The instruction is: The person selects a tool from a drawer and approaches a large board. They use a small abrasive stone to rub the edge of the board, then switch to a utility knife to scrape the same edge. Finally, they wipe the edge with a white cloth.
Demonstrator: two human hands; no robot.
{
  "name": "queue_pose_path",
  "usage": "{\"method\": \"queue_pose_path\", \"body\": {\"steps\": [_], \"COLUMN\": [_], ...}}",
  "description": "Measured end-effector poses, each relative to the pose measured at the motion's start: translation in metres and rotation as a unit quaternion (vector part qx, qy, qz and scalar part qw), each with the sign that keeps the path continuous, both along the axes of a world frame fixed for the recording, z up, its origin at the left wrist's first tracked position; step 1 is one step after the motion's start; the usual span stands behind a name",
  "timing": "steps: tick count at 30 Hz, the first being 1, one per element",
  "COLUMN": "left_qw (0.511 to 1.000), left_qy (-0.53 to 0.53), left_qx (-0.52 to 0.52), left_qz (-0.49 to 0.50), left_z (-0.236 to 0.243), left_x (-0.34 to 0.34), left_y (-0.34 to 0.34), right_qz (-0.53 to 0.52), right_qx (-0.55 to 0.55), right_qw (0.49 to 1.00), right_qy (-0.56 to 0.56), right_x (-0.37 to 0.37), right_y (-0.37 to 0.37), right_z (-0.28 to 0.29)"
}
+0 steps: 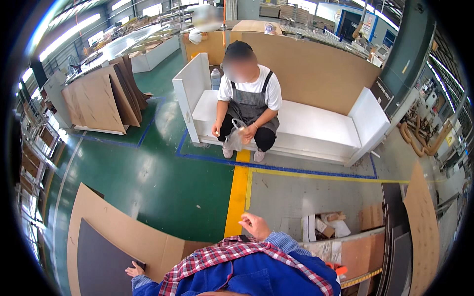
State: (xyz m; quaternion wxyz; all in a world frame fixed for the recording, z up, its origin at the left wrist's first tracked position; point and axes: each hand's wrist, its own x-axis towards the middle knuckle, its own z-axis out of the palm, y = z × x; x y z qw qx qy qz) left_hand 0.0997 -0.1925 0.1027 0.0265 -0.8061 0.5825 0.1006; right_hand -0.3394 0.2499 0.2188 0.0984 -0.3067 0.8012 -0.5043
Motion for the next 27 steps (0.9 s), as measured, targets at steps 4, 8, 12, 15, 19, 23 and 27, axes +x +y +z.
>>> {"method": "queue_pose_path", "body": {"steps": [4,8,12,15,19,23,27], "left_qw": [0.993,0.961,0.971,0.980,0.982,0.971,0.959], "left_qy": [-0.091,-0.194,-0.141,-0.091,-0.027,0.013,0.041], "left_qx": [-0.007,-0.181,-0.189,-0.171,-0.133,-0.110,-0.093], "left_qz": [0.080,0.077,0.036,-0.036,-0.135,-0.213,-0.264], "left_z": [-0.005,-0.039,-0.050,-0.047,-0.042,-0.038,-0.036], "left_x": [-0.040,-0.040,-0.110,-0.187,-0.279,-0.349,-0.397], "left_y": [-0.015,-0.024,-0.032,-0.040,-0.054,-0.067,-0.078], "right_qz": [-0.072,-0.112,-0.123,-0.072,-0.004,-0.020,-0.059], "right_qx": [-0.027,-0.231,-0.366,-0.254,-0.100,-0.077,-0.251], "right_qw": [0.997,0.951,0.887,0.940,0.979,0.988,0.950], "right_qy": [0.032,0.175,0.253,0.217,0.176,0.135,0.176], "right_x": [-0.098,-0.165,-0.199,-0.238,-0.277,-0.329,-0.402], "right_y": [-0.034,-0.087,-0.130,-0.161,-0.201,-0.246,-0.295], "right_z": [0.046,0.141,0.175,0.179,0.161,0.152,0.170]}}
